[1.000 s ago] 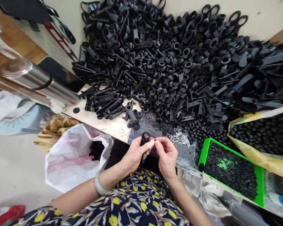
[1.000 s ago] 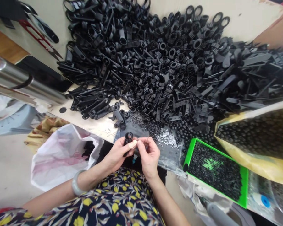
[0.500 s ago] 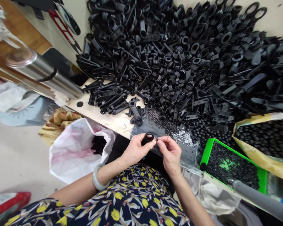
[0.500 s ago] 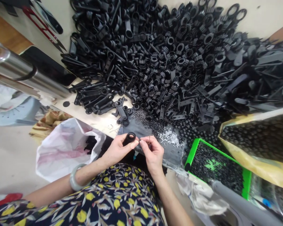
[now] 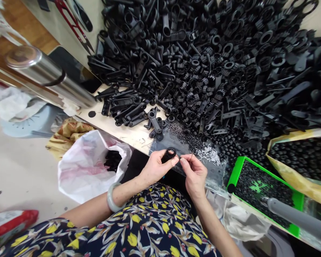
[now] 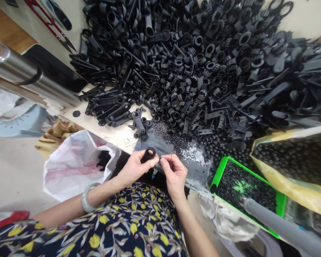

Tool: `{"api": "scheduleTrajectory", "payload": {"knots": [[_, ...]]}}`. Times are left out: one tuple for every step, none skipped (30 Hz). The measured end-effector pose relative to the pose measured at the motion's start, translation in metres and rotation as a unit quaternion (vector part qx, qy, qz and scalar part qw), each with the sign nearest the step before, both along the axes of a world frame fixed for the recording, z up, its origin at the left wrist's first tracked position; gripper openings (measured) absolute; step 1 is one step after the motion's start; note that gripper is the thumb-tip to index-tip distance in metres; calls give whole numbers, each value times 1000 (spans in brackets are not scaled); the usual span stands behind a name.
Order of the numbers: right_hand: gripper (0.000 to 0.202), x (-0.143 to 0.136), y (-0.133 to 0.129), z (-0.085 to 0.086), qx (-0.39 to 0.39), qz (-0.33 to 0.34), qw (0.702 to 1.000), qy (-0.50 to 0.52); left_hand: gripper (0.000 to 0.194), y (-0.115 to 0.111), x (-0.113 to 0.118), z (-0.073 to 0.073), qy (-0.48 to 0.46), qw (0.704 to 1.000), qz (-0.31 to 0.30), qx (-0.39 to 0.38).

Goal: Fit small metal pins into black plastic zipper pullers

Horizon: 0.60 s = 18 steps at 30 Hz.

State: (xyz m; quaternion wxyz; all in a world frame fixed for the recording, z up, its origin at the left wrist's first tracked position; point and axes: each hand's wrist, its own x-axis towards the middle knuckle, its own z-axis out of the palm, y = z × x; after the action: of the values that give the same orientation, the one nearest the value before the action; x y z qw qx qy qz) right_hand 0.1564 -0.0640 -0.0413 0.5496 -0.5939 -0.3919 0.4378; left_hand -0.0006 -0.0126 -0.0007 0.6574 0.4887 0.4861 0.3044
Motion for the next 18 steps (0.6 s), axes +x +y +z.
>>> {"api": "scheduleTrajectory", "payload": {"knots": [[11, 0, 0, 0, 1, 1, 1000, -11, 29, 0, 0, 0, -1, 1000, 0, -2], [11, 0, 0, 0, 3, 2, 1000, -22, 29, 0, 0, 0, -3, 1000, 0, -4], [11, 0, 0, 1, 6, 4, 999, -32, 28, 0, 0, 0, -6, 1000, 1, -7], [11, 0, 0, 2, 10, 7, 999, -44, 28, 0, 0, 0, -9, 1000, 5, -10], [10, 1, 0, 3, 17, 11, 998, -58, 28, 0, 0, 0, -12, 1000, 8, -14], [9, 3, 1, 5, 26, 18, 997, -76, 28, 0, 0, 0, -13, 1000, 11, -15], [8, 5, 1, 7, 37, 27, 994, -97, 27, 0, 0, 0, -10, 1000, 11, -12], [6, 8, 1, 10, 49, 37, 991, -123, 27, 0, 0, 1, -2, 1000, 9, -6], [6, 11, 2, 12, 61, 49, 986, -150, 26, 0, -1, 2, 10, 1000, 5, 5], [6, 15, 3, 15, 75, 66, 979, -177, 26, 0, -1, 3, 25, 1000, -2, 17], [7, 18, 4, 17, 92, 83, 972, -201, 25, 0, -1, 3, 40, 999, -10, 29], [9, 22, 5, 19, 109, 101, 963, -224, 25, 0, -2, 4, 54, 998, -16, 41], [12, 25, 5, 20, 128, 116, 954, -245, 26, 0, -2, 4, 64, 997, -21, 49], [15, 28, 6, 21, 146, 128, 945, -264, 26, 0, -2, 5, 69, 996, -23, 51], [18, 30, 6, 21, 162, 133, 936, -282, 26, 0, -1, 5, 70, 996, -25, 47], [21, 31, 6, 21, 174, 134, 930, -296, 26, -1, -1, 5, 68, 997, -26, 36], [24, 31, 6, 21, 182, 131, 926, -304, 27, -1, -1, 5, 62, 998, -25, 18], [25, 30, 6, 20, 186, 128, 925, -305, 28, -1, 0, 5, 53, 998, -24, -3]]}}
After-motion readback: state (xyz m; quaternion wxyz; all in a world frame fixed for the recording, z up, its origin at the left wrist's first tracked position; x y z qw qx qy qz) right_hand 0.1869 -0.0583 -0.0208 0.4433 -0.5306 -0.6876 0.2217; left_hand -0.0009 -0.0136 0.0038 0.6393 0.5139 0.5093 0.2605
